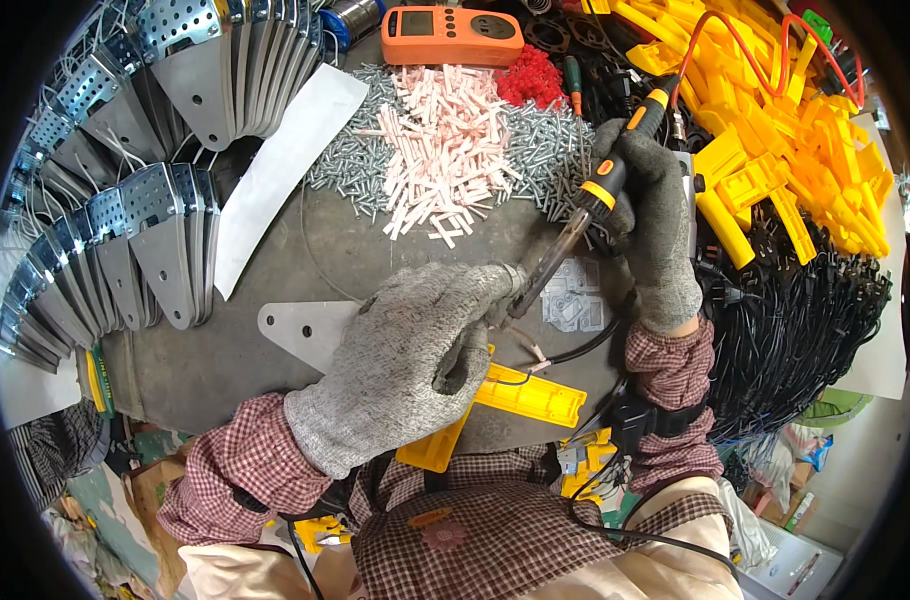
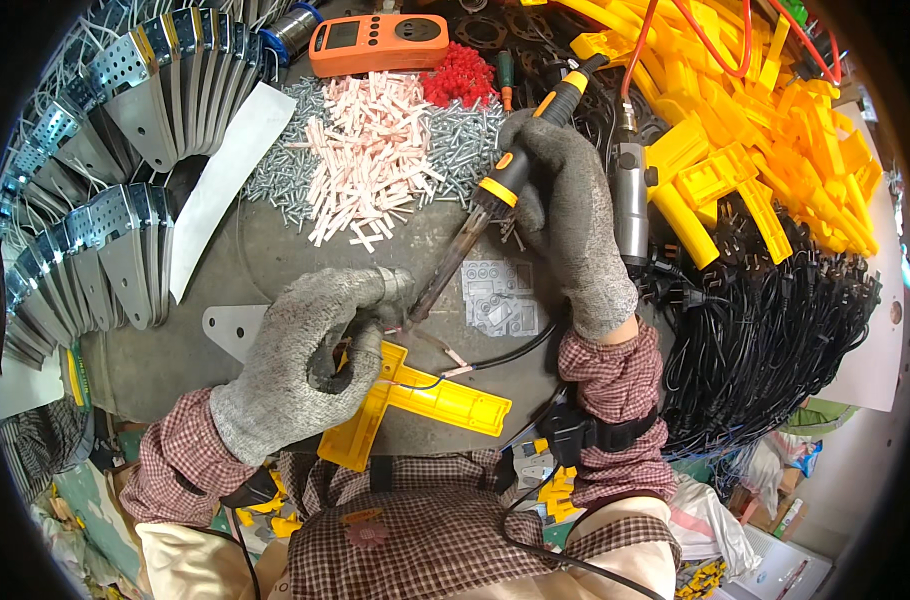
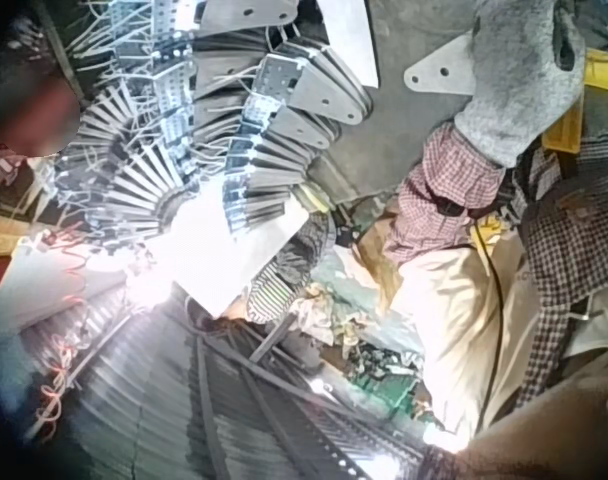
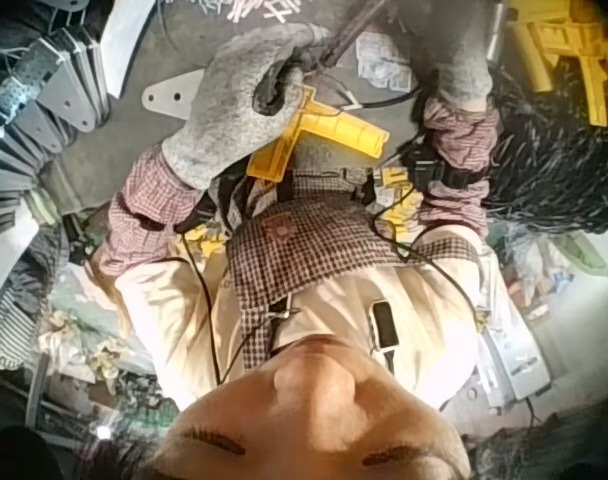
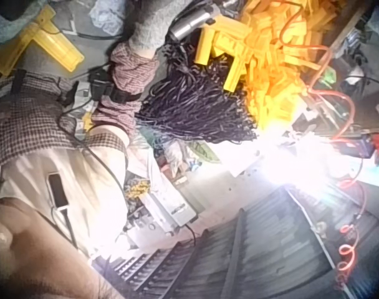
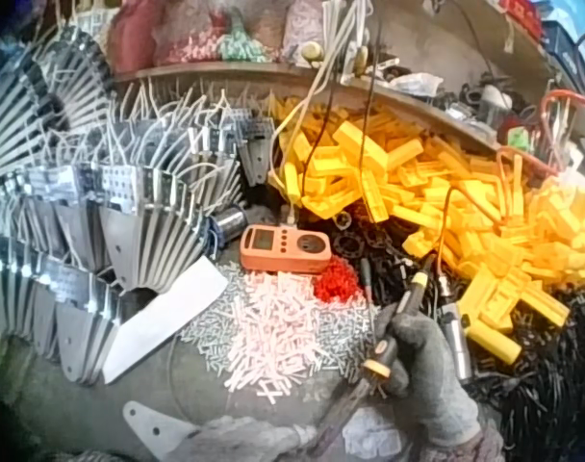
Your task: Assembling metal brackets with yellow plastic parts and electrical wiring using pneumatic and manual tools.
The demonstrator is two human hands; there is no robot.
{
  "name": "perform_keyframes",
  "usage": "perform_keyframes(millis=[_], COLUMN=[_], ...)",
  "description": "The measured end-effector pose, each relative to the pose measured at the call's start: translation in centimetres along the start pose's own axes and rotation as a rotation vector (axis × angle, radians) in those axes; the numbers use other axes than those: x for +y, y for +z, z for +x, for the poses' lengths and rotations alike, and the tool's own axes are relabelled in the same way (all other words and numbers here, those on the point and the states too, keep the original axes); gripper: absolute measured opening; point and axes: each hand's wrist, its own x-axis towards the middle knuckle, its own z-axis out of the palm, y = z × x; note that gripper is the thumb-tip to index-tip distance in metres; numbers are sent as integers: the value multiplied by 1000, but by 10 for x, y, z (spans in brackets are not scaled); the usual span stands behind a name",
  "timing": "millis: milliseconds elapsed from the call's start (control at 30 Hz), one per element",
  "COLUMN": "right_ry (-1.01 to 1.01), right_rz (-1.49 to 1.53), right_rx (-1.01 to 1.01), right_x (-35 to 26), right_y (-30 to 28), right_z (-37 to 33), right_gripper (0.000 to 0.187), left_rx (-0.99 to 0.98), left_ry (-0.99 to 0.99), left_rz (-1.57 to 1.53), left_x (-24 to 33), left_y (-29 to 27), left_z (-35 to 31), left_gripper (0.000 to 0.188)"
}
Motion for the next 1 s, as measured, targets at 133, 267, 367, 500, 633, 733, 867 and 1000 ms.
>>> perform_keyframes(millis=[133, 267, 367, 500, 633, 733, 867, 1000], right_ry=[-25, -26, -113, -122, -134, -93, -85, -63], right_rz=[-44, -86, -160, -120, -54, 17, 2, 1], right_rx=[45, -49, -71, -61, -91, -123, -162, -188], right_x=[-1, -7, -6, -11, -14, -12, -13, -7], right_y=[1, -10, -9, -15, -12, -3, 8, 9], right_z=[0, -1, -5, -1, -8, -15, -22, -19], right_gripper=[26, 27, 27, 30, 28, 26, 27, 27], left_rx=[31, 163, 13, -37, -20, -23, -10, -2], left_ry=[6, -13, -43, 16, -5, -20, -13, -12], left_rz=[-36, -1, 162, 245, 321, 369, 334, 342], left_x=[-4, 3, 19, 34, 39, 40, 39, 41], left_y=[-6, -13, -23, -15, -9, -7, -5, -3], left_z=[-1, -16, -21, -29, -31, -32, -33, -32], left_gripper=[44, 44, 40, 43, 46, 45, 44, 44])
